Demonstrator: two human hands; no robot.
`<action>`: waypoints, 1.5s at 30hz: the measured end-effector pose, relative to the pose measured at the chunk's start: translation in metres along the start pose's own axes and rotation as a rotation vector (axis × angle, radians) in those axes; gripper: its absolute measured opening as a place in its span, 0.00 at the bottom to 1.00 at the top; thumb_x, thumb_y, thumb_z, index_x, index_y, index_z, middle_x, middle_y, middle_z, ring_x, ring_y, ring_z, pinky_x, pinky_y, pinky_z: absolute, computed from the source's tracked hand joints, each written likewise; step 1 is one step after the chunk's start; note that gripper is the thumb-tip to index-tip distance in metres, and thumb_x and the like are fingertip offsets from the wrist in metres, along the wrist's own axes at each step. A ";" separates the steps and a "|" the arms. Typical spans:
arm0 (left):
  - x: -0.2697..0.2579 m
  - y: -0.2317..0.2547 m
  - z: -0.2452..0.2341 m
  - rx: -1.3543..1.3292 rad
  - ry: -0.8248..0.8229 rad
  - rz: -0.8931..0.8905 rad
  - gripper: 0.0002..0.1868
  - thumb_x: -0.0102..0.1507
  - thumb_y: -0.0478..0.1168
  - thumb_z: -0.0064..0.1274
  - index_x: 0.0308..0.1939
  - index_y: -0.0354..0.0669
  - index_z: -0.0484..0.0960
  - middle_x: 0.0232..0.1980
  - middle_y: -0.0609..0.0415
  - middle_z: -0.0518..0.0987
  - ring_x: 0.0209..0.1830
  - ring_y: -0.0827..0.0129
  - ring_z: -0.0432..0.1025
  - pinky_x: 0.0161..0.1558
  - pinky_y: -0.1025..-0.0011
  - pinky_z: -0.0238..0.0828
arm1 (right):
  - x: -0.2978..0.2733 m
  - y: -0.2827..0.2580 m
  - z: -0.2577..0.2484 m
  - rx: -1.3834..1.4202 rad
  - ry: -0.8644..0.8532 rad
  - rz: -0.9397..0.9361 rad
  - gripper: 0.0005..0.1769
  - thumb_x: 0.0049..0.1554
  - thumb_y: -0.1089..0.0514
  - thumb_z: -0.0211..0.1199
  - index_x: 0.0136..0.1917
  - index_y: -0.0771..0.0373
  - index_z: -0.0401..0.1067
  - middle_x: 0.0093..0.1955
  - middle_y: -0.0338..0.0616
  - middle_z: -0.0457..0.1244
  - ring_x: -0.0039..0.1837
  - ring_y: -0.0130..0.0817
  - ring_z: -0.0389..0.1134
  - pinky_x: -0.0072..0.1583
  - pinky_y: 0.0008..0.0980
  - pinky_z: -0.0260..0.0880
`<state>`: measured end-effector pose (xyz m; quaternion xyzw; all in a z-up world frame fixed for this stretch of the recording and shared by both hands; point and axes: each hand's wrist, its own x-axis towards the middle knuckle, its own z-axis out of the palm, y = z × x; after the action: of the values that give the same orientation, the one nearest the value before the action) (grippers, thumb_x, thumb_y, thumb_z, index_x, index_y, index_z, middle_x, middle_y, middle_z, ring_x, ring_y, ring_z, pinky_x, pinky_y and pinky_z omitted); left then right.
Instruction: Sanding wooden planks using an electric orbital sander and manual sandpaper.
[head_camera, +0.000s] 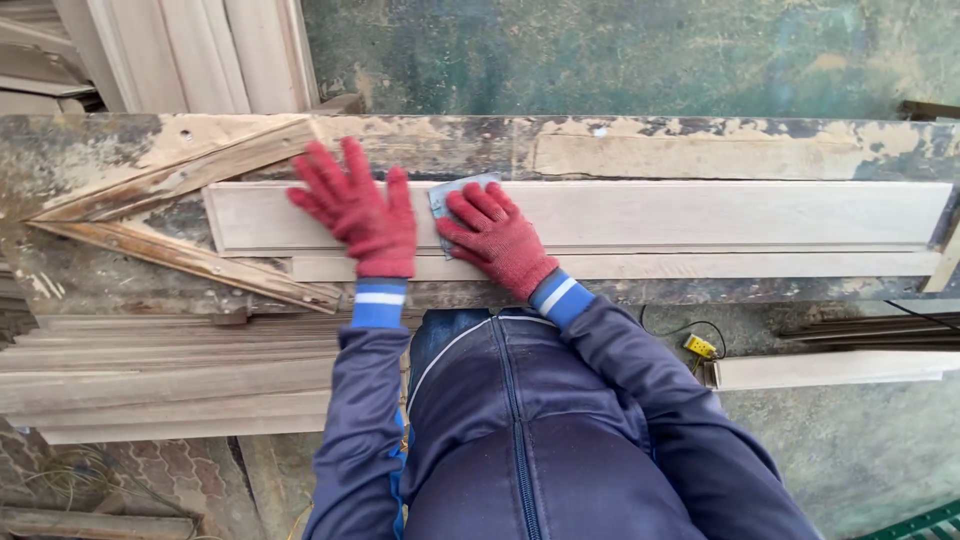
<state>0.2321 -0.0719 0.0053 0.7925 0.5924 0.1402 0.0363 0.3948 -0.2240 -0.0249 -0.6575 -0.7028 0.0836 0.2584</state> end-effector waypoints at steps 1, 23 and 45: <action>-0.006 0.020 0.012 0.040 -0.150 -0.008 0.42 0.64 0.53 0.67 0.77 0.43 0.66 0.81 0.31 0.49 0.82 0.35 0.38 0.76 0.30 0.27 | -0.008 0.008 -0.008 0.000 -0.002 0.001 0.22 0.58 0.35 0.65 0.64 0.35 0.76 0.72 0.38 0.64 0.75 0.47 0.60 0.76 0.56 0.56; -0.005 0.057 0.007 0.206 -0.331 0.083 0.38 0.72 0.51 0.57 0.78 0.31 0.64 0.78 0.22 0.54 0.78 0.27 0.41 0.70 0.23 0.29 | -0.060 0.060 -0.048 -0.055 -0.047 -0.013 0.26 0.62 0.34 0.56 0.71 0.38 0.70 0.76 0.35 0.60 0.78 0.43 0.56 0.78 0.51 0.54; -0.010 0.040 0.020 0.107 -0.303 0.126 0.38 0.72 0.45 0.59 0.81 0.32 0.62 0.80 0.26 0.49 0.78 0.27 0.38 0.69 0.25 0.22 | -0.132 0.133 -0.141 0.035 -0.239 0.030 0.30 0.62 0.41 0.61 0.75 0.45 0.68 0.83 0.35 0.50 0.84 0.41 0.44 0.83 0.49 0.41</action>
<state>0.2721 -0.0909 -0.0069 0.8410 0.5357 -0.0107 0.0741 0.5789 -0.3671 0.0013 -0.6487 -0.7172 0.1774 0.1827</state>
